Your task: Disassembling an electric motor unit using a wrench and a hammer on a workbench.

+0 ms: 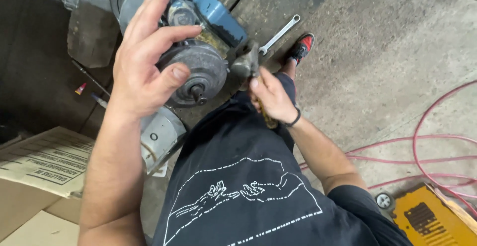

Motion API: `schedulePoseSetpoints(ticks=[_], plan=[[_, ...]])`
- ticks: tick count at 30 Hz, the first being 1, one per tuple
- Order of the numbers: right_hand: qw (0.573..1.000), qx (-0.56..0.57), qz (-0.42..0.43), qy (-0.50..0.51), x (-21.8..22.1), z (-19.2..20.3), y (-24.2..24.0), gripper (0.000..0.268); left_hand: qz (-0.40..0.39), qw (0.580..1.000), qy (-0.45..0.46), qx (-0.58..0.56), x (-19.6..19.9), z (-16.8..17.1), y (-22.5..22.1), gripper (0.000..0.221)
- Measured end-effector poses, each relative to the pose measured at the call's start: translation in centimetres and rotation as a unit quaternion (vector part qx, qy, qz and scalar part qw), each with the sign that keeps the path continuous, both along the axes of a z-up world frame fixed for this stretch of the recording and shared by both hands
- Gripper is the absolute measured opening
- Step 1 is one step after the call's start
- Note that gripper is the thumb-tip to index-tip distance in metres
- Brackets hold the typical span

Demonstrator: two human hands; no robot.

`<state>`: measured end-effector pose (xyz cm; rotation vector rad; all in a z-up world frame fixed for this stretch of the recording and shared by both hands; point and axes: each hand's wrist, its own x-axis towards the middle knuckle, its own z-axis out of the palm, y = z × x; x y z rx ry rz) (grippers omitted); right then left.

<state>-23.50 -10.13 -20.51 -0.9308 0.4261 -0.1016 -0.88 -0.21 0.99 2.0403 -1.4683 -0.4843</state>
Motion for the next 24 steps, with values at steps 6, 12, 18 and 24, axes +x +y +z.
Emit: schedulePoseSetpoints(ticks=[6, 12, 18, 24], plan=[[0.984, -0.127, -0.05, 0.111, 0.8, 0.1, -0.4, 0.047, 0.014, 0.997, 0.036, -0.059, 0.4, -0.5, 0.6, 0.084], [0.995, 0.02, -0.049, 0.085, -2.1, -0.2, -1.5, 0.032, 0.04, 0.978, 0.141, -0.15, 0.3, -1.7, 1.4, 0.076], [0.903, -0.315, -0.01, 0.293, -5.8, 0.7, -8.9, 0.02, 0.175, 0.977, -0.106, -0.065, -4.2, -2.8, 2.6, 0.06], [0.691, -0.643, 0.152, 0.294, -2.2, 0.6, -19.3, 0.045, 0.291, 0.947, -0.017, -0.131, -5.4, -4.3, 2.5, 0.06]])
